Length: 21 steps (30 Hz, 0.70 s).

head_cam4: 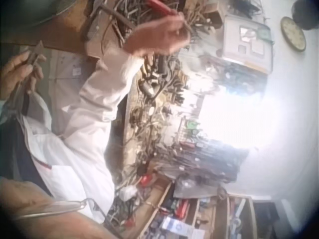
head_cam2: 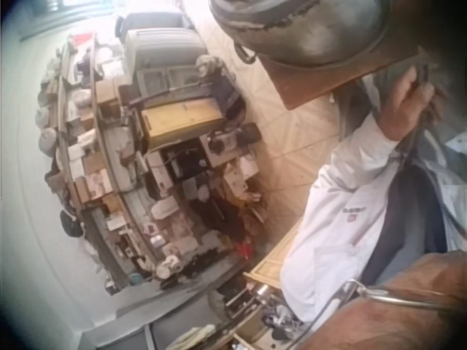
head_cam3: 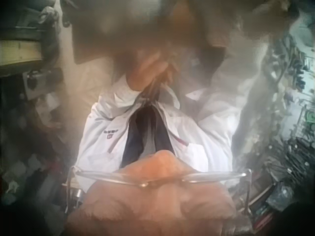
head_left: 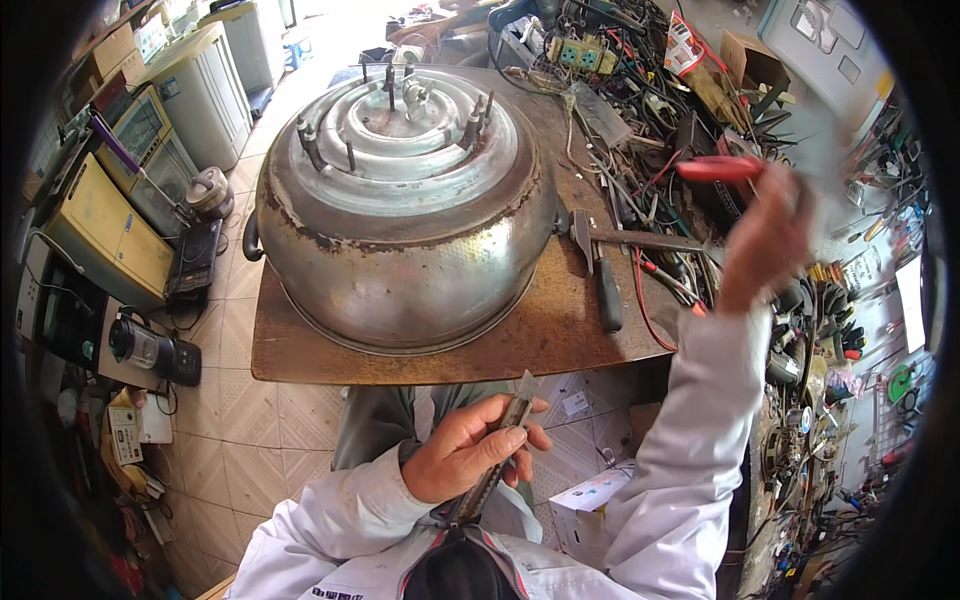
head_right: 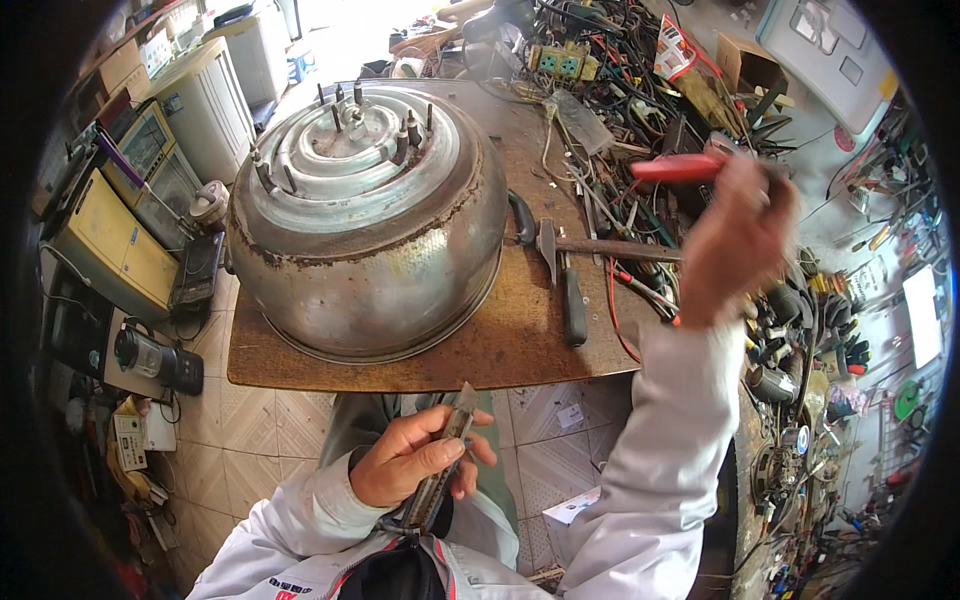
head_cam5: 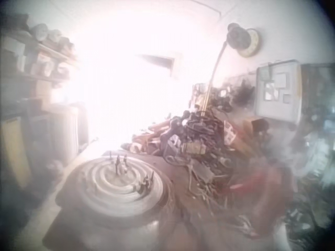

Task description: The person uses pliers to bend and adjust metal prongs on the underside of a large metal appliance part. They then use a hammer to tap the prongs into place. The person also uses a utility knife to cut a small piece of material.

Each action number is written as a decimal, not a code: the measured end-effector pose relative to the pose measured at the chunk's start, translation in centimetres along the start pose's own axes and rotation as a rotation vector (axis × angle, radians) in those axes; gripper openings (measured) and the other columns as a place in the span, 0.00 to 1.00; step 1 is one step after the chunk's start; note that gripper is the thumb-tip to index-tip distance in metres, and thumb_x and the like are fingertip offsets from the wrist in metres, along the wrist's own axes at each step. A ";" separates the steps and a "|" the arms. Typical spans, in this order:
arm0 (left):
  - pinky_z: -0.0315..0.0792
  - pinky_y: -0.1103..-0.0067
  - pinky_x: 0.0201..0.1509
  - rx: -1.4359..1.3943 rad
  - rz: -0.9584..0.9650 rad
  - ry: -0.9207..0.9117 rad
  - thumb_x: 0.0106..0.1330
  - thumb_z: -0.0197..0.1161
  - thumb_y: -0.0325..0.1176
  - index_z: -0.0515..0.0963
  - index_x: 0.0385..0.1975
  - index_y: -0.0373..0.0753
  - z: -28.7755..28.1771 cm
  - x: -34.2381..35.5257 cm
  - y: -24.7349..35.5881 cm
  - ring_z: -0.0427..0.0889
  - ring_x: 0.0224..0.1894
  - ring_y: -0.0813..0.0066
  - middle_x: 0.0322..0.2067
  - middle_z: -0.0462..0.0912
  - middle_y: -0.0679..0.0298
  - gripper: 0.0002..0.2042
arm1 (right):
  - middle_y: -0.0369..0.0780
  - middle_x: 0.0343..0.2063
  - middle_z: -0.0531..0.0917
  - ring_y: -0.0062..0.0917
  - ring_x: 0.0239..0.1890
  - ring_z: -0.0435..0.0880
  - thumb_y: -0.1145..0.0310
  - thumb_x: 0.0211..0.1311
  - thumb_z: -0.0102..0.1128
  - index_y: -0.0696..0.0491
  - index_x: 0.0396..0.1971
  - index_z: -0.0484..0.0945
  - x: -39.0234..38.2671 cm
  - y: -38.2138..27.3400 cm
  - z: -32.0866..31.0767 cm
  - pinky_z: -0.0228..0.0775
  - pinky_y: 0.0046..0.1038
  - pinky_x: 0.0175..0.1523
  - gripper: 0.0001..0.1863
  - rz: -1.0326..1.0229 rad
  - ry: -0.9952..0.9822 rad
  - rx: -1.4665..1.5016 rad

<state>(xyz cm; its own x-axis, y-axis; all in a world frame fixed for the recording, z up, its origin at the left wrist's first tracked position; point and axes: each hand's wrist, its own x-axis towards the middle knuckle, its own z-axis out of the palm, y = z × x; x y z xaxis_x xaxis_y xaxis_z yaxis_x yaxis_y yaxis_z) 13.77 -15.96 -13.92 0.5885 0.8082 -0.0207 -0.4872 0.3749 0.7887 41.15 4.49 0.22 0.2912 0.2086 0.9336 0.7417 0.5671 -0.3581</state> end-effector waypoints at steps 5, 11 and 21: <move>0.76 0.80 0.40 0.084 0.020 0.028 0.79 0.50 0.37 0.58 0.70 0.33 -0.9 -0.3 -0.2 0.82 0.34 0.76 0.46 0.80 0.55 0.24 | 0.41 0.36 0.81 0.27 0.28 0.83 0.53 0.77 0.44 0.57 0.49 0.74 -8.5 -9.6 -11.1 0.80 0.31 0.32 0.21 0.552 -0.237 0.700; 0.76 0.80 0.39 0.169 -0.104 0.054 0.79 0.51 0.40 0.60 0.68 0.33 -0.9 0.0 -1.1 0.83 0.36 0.78 0.46 0.80 0.57 0.25 | 0.49 0.38 0.82 0.39 0.34 0.84 0.61 0.71 0.55 0.58 0.45 0.74 -29.9 -9.7 -21.1 0.80 0.38 0.39 0.14 2.121 -0.372 0.864; 0.78 0.81 0.36 0.424 -0.138 0.169 0.78 0.52 0.37 0.67 0.62 0.28 -1.7 -0.9 -3.0 0.82 0.34 0.80 0.43 0.82 0.60 0.21 | 0.44 0.27 0.83 0.20 0.28 0.81 0.74 0.64 0.64 0.64 0.56 0.71 -27.5 -12.6 -18.5 0.73 0.27 0.34 0.23 1.001 -1.018 0.143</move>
<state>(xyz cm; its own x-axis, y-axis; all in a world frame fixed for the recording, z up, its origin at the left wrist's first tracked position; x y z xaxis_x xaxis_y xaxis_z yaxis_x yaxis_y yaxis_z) 13.65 -17.01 -17.33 0.4989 0.8396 -0.2150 -0.0851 0.2943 0.9519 34.97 -23.15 -21.17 0.0487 0.9954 -0.0830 0.4028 -0.0956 -0.9103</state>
